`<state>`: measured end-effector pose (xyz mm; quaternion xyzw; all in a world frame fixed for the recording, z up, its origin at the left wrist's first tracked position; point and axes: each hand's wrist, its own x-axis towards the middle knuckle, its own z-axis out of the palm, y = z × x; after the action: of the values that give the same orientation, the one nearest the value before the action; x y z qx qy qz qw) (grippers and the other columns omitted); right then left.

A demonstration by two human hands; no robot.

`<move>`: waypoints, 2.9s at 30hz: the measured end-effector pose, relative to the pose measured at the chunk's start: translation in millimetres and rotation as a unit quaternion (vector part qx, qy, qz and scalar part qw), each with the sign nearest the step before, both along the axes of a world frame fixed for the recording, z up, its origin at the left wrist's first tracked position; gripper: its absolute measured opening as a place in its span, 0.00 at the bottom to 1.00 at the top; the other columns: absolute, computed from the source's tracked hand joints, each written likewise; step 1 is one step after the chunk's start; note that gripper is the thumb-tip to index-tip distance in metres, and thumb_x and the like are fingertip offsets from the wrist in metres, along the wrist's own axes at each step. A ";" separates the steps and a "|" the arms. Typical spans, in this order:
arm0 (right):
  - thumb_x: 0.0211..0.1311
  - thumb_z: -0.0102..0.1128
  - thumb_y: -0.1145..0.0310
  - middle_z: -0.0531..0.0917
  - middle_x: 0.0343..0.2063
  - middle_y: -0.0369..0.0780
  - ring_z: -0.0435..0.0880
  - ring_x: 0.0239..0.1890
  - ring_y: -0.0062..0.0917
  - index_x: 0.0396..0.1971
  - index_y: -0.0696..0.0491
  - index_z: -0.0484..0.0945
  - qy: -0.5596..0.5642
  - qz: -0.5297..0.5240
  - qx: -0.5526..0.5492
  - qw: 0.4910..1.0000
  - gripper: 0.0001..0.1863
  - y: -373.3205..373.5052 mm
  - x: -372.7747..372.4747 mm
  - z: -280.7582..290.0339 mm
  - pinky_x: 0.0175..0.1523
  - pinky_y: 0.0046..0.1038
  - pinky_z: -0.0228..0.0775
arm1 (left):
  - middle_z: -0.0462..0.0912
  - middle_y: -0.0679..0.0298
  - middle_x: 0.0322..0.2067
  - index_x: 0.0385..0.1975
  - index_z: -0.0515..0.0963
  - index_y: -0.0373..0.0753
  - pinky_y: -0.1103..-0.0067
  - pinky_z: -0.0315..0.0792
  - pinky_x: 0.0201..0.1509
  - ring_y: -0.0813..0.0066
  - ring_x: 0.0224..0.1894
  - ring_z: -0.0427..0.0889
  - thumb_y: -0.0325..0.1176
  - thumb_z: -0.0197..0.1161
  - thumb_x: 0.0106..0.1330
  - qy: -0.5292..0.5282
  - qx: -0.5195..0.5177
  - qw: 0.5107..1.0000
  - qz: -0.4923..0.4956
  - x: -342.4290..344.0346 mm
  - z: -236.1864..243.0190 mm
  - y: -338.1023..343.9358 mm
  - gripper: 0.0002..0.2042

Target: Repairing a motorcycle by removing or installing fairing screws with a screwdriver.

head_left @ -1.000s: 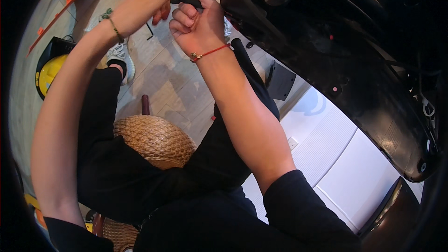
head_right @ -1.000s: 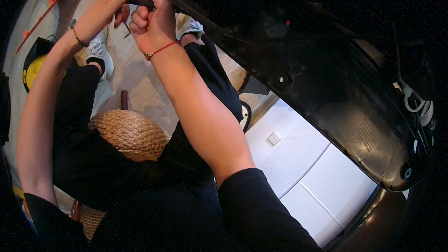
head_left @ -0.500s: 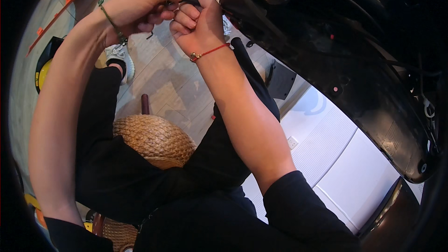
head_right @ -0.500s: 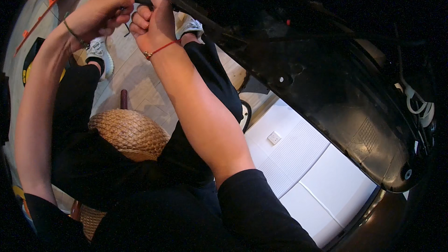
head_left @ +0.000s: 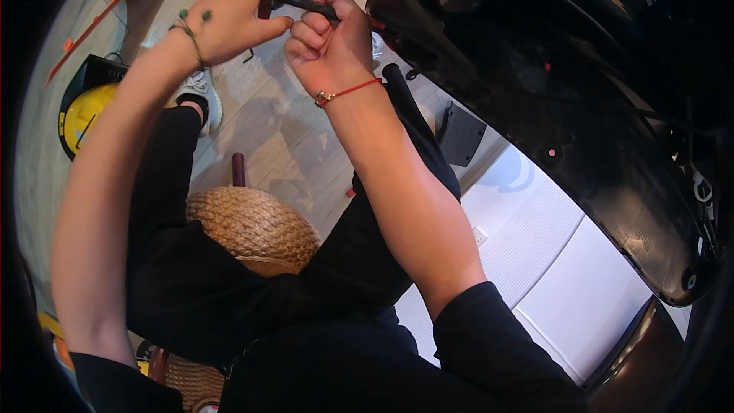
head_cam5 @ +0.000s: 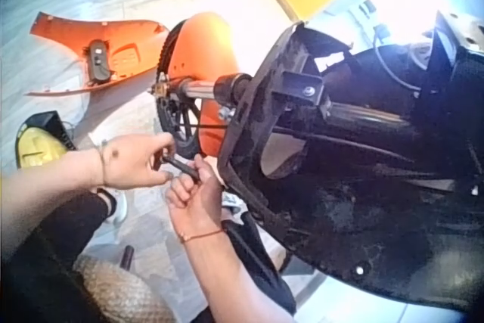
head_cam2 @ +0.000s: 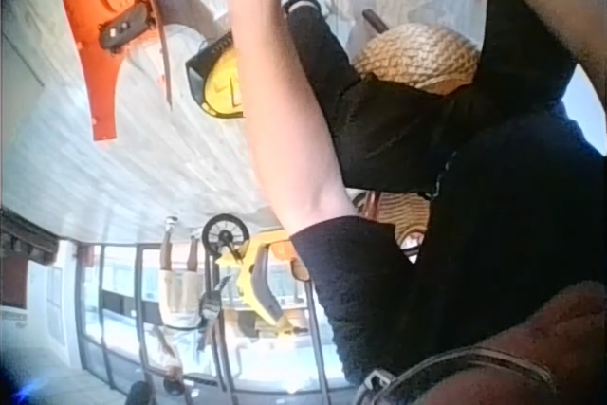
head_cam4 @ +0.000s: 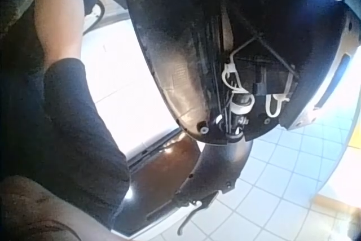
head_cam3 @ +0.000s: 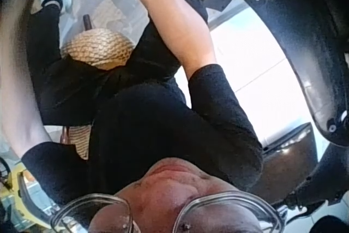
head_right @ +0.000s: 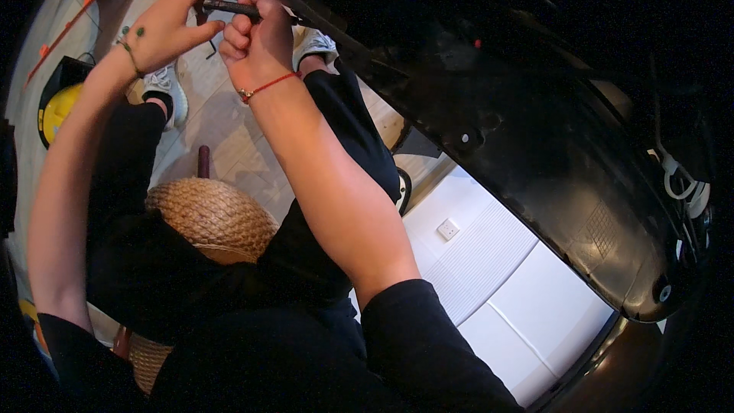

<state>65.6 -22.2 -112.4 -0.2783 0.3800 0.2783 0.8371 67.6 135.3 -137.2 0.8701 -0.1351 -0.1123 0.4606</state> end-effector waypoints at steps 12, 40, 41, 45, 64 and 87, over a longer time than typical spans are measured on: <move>0.54 0.54 0.59 0.61 0.09 0.31 0.57 0.09 0.15 0.27 0.50 0.64 -0.012 0.023 -0.025 0.999 0.12 -5.8 -1.2 -6.4 0.15 0.18 0.45 | 0.64 0.77 0.10 0.13 0.65 0.47 0.89 0.45 0.12 0.90 0.10 0.54 0.56 0.55 0.57 0.544 -0.160 0.808 0.162 8.0 33.6 -11.1 0.21; 0.58 0.50 0.60 0.58 0.08 0.30 0.55 0.10 0.16 0.24 0.49 0.68 -0.018 0.027 -0.044 0.998 0.09 -4.4 -2.4 9.9 0.18 0.19 0.46 | 0.59 0.79 0.05 0.08 0.59 0.51 0.91 0.44 0.13 0.94 0.08 0.54 0.67 0.46 0.54 0.486 -0.178 0.842 0.150 4.8 53.1 -12.8 0.27; 0.59 0.49 0.60 0.58 0.08 0.31 0.55 0.10 0.16 0.23 0.49 0.68 -0.024 0.035 -0.053 0.998 0.10 -4.1 -4.2 10.7 0.18 0.19 0.46 | 0.59 0.79 0.05 0.08 0.59 0.51 0.91 0.44 0.13 0.94 0.08 0.54 0.67 0.46 0.54 0.486 -0.180 0.842 0.154 2.6 50.8 -9.4 0.27; 0.59 0.49 0.60 0.58 0.07 0.31 0.54 0.10 0.17 0.23 0.49 0.68 -0.027 0.045 -0.064 0.997 0.10 0.1 -8.7 12.8 0.17 0.19 0.46 | 0.58 0.80 0.04 0.08 0.60 0.51 0.93 0.40 0.10 0.95 0.06 0.50 0.65 0.50 0.54 0.548 -0.228 0.800 0.088 -2.1 45.5 4.8 0.26; 0.59 0.51 0.48 0.60 0.09 0.28 0.55 0.10 0.14 0.23 0.49 0.72 0.003 0.037 0.035 0.999 0.19 -19.5 -14.5 14.9 0.16 0.16 0.44 | 0.70 0.54 0.24 0.28 0.66 0.36 0.70 0.65 0.34 0.57 0.29 0.71 0.42 0.58 0.58 -0.154 0.025 0.983 -0.100 -7.1 13.3 3.6 0.15; 0.58 0.51 0.63 0.61 0.12 0.30 0.57 0.13 0.16 0.28 0.51 0.68 -0.028 0.053 -0.011 0.998 0.08 -20.0 -13.9 11.0 0.19 0.18 0.48 | 0.65 0.76 0.09 0.14 0.65 0.46 0.92 0.44 0.11 0.94 0.09 0.54 0.57 0.55 0.56 0.554 -0.263 0.776 0.147 -13.9 33.6 -10.3 0.21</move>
<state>51.7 -42.2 -101.4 -0.3153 0.3443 0.3102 0.8281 53.7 125.0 -103.6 0.5120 0.2482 -0.4659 0.6777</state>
